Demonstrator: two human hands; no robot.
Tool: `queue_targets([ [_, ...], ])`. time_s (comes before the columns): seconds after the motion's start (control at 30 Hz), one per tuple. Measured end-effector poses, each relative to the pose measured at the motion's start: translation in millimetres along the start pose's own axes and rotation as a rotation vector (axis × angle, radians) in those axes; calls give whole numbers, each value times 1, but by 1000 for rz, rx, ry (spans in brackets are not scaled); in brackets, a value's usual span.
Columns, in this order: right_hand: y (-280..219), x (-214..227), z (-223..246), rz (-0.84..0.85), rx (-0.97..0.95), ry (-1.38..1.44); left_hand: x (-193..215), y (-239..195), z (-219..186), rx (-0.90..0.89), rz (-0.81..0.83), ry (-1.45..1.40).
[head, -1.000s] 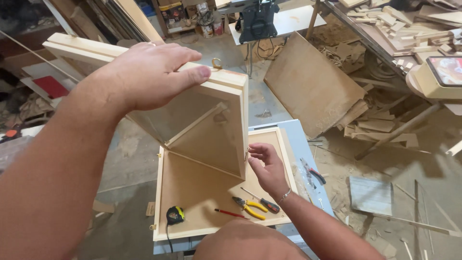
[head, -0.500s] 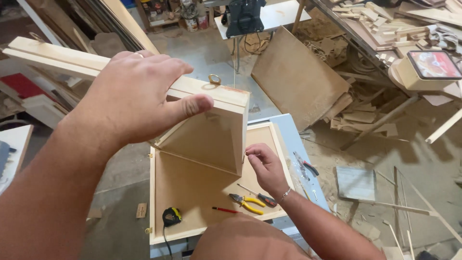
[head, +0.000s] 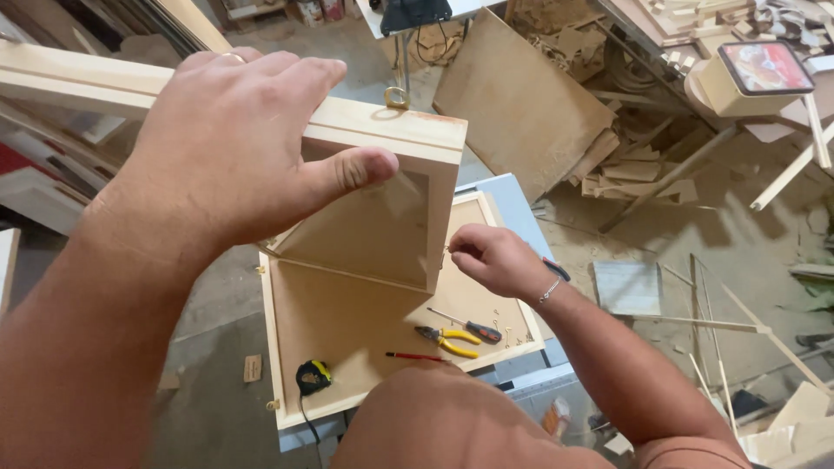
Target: Assembling a wooden frame by attaching eye hooks with a screwdriver and joining the components.
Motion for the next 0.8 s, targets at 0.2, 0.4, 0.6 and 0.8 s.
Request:
queue_targets([
  [0.2, -47, -97, -114, 379, -284, -458, 9, -11, -4, -53, -122, 88],
  [0.4, -84, -165, -196, 445, -205, -598, 13, -16, -8, -94, -214, 146],
  [0.6, -79, -167, -190, 401, -226, -567, 14, -18, -8, -90, -248, 161],
  [0.8, -89, -109, -158, 323, -517, -310, 12, -19, -6, -73, -154, 150],
])
Point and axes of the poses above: each hand's wrist, its own y-axis towards the middle knuckle, its own x-axis out of the back of the hand, z = x × y, the point moved 9 cm from there along y, towards the middle knuckle, and after that the axes turned 1 degree about z, right-handed, at the moved point
